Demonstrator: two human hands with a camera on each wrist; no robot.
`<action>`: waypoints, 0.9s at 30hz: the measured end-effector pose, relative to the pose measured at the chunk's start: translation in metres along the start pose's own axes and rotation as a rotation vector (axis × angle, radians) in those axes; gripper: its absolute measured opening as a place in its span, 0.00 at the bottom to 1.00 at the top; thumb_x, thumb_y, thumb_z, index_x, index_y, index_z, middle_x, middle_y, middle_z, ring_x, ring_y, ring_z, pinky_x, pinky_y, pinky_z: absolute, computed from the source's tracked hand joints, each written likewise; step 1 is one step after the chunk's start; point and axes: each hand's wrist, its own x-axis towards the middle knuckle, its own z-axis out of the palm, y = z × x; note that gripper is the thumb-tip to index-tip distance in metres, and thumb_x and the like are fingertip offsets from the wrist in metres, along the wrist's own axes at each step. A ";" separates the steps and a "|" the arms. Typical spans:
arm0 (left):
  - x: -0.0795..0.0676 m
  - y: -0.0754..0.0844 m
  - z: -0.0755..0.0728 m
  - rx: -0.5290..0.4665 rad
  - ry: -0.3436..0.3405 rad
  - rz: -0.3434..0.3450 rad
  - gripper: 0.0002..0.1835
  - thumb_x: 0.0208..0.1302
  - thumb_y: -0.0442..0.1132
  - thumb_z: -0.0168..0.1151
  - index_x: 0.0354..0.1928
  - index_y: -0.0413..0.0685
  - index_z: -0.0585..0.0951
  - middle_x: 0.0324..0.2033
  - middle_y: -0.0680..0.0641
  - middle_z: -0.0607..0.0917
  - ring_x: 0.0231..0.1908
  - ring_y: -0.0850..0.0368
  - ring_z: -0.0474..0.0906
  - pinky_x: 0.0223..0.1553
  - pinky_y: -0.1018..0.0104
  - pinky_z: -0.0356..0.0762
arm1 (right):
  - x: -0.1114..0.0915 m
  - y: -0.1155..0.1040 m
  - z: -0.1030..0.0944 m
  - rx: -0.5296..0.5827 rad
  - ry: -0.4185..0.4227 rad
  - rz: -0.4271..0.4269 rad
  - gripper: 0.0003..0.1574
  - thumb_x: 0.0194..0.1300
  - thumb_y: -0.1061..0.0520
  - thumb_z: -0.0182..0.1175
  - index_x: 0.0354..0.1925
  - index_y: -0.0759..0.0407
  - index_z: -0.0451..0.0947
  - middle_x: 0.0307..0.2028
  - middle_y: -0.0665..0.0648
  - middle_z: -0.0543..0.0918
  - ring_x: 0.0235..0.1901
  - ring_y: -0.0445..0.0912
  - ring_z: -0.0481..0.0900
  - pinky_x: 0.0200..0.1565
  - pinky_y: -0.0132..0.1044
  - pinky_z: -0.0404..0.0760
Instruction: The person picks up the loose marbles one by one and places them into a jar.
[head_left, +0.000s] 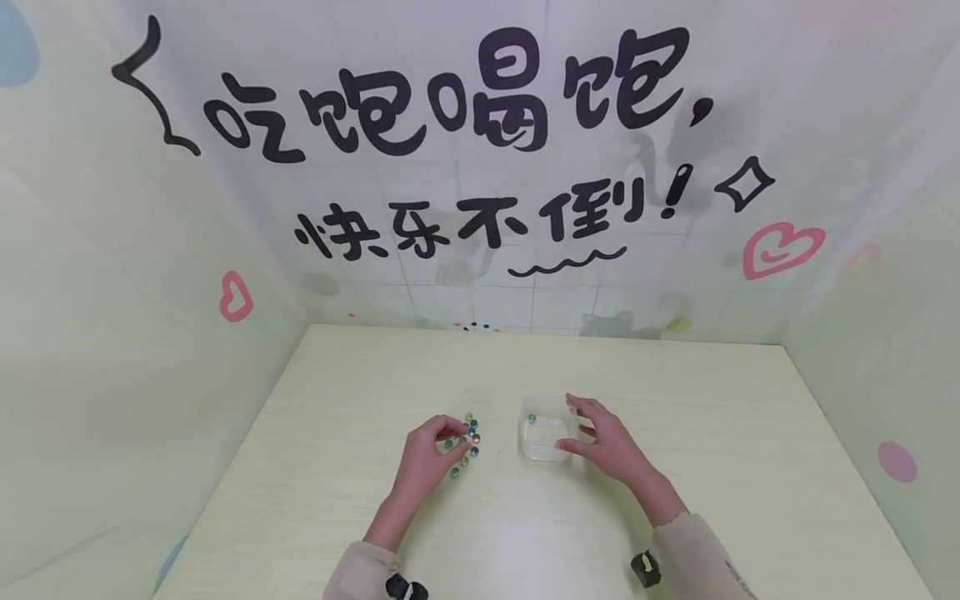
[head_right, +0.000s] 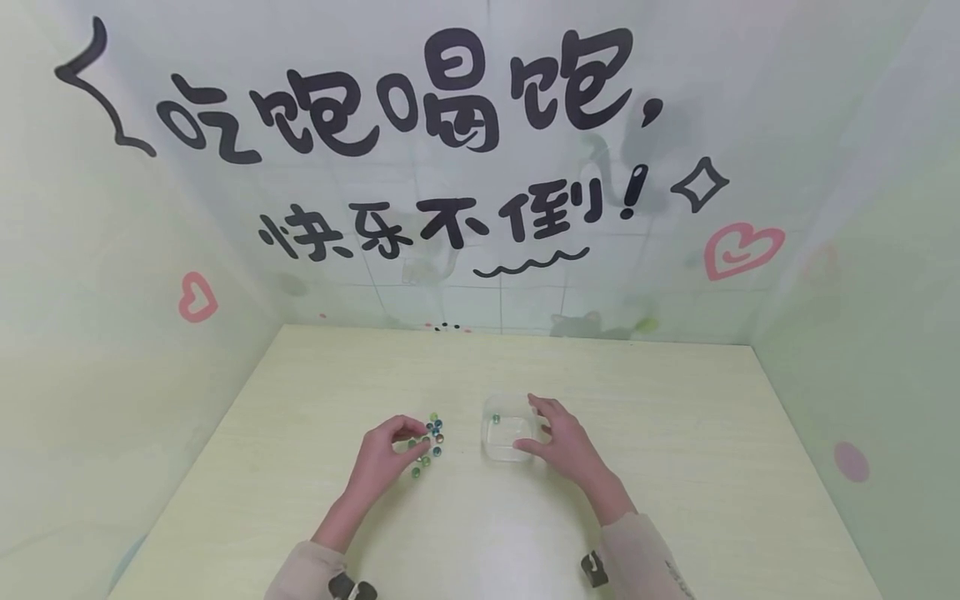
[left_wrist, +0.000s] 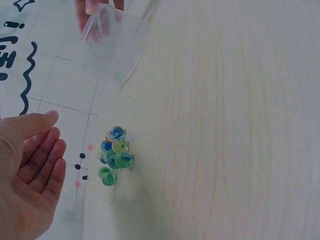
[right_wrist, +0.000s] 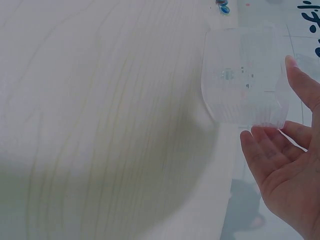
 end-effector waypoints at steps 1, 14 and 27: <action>0.000 -0.001 0.000 0.004 0.000 0.000 0.10 0.57 0.33 0.72 0.41 0.45 0.83 0.40 0.45 0.88 0.45 0.49 0.84 0.53 0.52 0.84 | 0.000 0.000 0.000 0.000 0.000 0.001 0.49 0.61 0.53 0.70 0.71 0.70 0.60 0.67 0.72 0.68 0.66 0.67 0.68 0.63 0.53 0.77; -0.007 -0.011 0.000 0.029 -0.035 -0.017 0.15 0.53 0.30 0.74 0.43 0.44 0.82 0.41 0.47 0.86 0.47 0.49 0.83 0.54 0.54 0.83 | 0.000 0.001 0.000 0.003 -0.001 0.003 0.49 0.61 0.53 0.70 0.72 0.69 0.60 0.67 0.72 0.68 0.66 0.68 0.68 0.63 0.52 0.77; -0.013 -0.019 0.000 0.040 -0.083 -0.033 0.15 0.51 0.29 0.74 0.42 0.43 0.82 0.42 0.46 0.86 0.46 0.50 0.83 0.54 0.56 0.83 | 0.000 0.001 0.001 0.003 0.004 -0.001 0.49 0.61 0.53 0.71 0.71 0.70 0.60 0.67 0.72 0.69 0.66 0.68 0.69 0.62 0.52 0.78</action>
